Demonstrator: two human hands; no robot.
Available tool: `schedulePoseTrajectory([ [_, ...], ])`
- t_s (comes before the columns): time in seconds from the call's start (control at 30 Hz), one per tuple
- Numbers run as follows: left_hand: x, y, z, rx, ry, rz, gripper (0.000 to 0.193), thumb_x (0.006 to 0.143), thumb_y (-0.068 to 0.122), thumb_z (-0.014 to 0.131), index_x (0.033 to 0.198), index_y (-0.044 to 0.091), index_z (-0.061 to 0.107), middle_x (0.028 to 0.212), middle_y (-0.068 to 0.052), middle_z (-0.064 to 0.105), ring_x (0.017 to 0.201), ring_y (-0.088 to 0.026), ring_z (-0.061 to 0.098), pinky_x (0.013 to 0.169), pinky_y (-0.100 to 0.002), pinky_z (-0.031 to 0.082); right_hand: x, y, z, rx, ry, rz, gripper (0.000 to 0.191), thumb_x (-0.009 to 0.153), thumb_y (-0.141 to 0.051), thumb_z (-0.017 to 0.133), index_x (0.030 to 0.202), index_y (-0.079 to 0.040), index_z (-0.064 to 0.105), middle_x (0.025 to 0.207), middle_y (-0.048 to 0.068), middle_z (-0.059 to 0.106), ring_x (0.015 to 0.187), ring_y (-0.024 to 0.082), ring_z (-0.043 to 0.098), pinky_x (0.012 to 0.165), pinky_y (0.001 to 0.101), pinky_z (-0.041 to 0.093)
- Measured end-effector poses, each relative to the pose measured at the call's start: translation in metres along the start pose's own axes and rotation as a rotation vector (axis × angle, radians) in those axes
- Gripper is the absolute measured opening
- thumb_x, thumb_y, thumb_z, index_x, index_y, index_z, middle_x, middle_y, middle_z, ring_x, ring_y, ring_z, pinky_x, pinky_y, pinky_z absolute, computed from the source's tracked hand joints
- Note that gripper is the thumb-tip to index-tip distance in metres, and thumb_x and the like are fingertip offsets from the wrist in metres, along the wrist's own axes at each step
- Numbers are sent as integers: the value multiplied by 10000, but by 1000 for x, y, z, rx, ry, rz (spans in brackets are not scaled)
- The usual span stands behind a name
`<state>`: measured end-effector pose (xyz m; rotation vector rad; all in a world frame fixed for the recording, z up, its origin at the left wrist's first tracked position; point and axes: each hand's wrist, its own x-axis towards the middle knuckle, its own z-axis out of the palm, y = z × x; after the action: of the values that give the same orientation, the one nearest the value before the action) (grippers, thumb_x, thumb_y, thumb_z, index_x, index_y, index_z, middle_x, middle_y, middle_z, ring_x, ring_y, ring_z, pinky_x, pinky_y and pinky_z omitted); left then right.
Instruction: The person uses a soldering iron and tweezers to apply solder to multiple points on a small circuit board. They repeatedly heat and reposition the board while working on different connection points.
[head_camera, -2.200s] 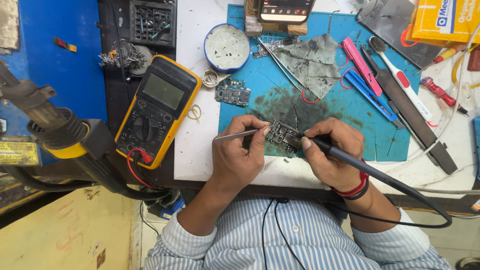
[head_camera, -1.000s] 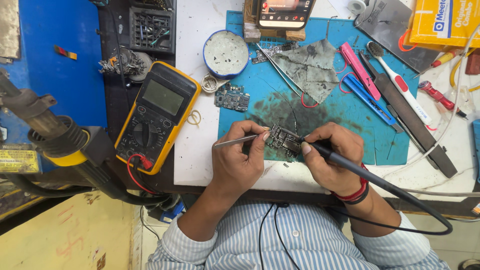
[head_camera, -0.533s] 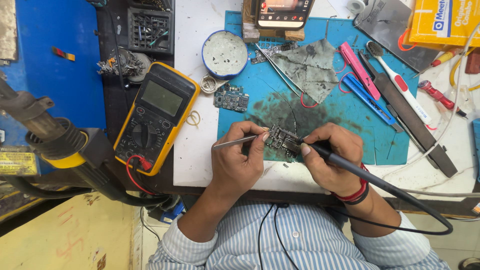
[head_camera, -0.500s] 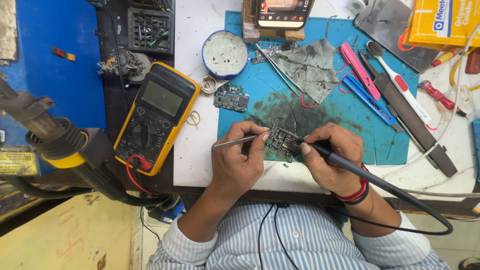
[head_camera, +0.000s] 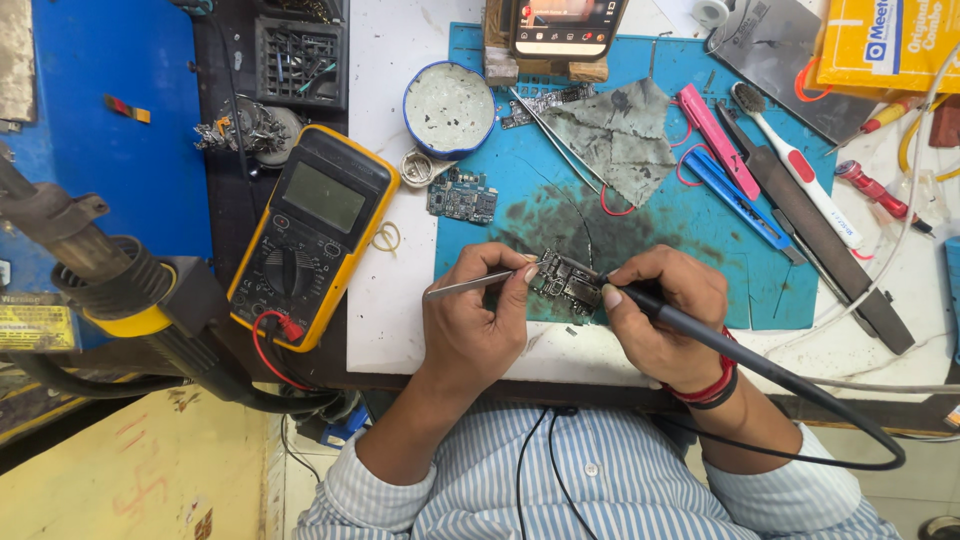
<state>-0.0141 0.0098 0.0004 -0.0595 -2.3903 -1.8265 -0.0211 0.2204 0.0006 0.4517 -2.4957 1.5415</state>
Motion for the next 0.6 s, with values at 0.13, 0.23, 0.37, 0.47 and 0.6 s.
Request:
schedulePoseTrajectory([
  [0.13,0,0,0,3,1,-5,110,981,50,700,1036,15,611,960,-109,773,829,-172,780,724,-279,611,0,0,0,-2,5,4,110,834,3,712,907,-8,631,768,59,631,630,128,559,588,266,403],
  [0.23,0,1,0,-1,-1,-15,108,980,50,702,1035,16,616,951,-109,772,810,-172,775,717,-280,610,0,0,0,-8,4,3,112,833,3,715,909,-8,633,762,56,629,628,126,559,587,266,403],
  [0.37,0,1,0,2,1,-9,110,979,52,703,1035,17,616,961,-110,773,827,-171,778,725,-279,614,0,0,0,-5,0,6,113,833,-1,717,910,-10,633,759,54,626,627,124,558,587,264,401],
  [0.47,0,1,0,3,-1,-5,112,981,55,702,1038,16,614,965,-109,773,831,-168,778,727,-277,615,1,0,-1,10,0,15,110,827,-4,715,905,-9,638,747,49,625,605,115,545,570,258,393],
  [0.6,1,1,0,-2,0,0,112,983,56,702,1038,17,612,964,-108,772,830,-166,777,726,-275,614,1,-1,-1,-9,-11,3,115,819,-6,722,904,-5,645,735,47,621,602,112,547,566,259,391],
])
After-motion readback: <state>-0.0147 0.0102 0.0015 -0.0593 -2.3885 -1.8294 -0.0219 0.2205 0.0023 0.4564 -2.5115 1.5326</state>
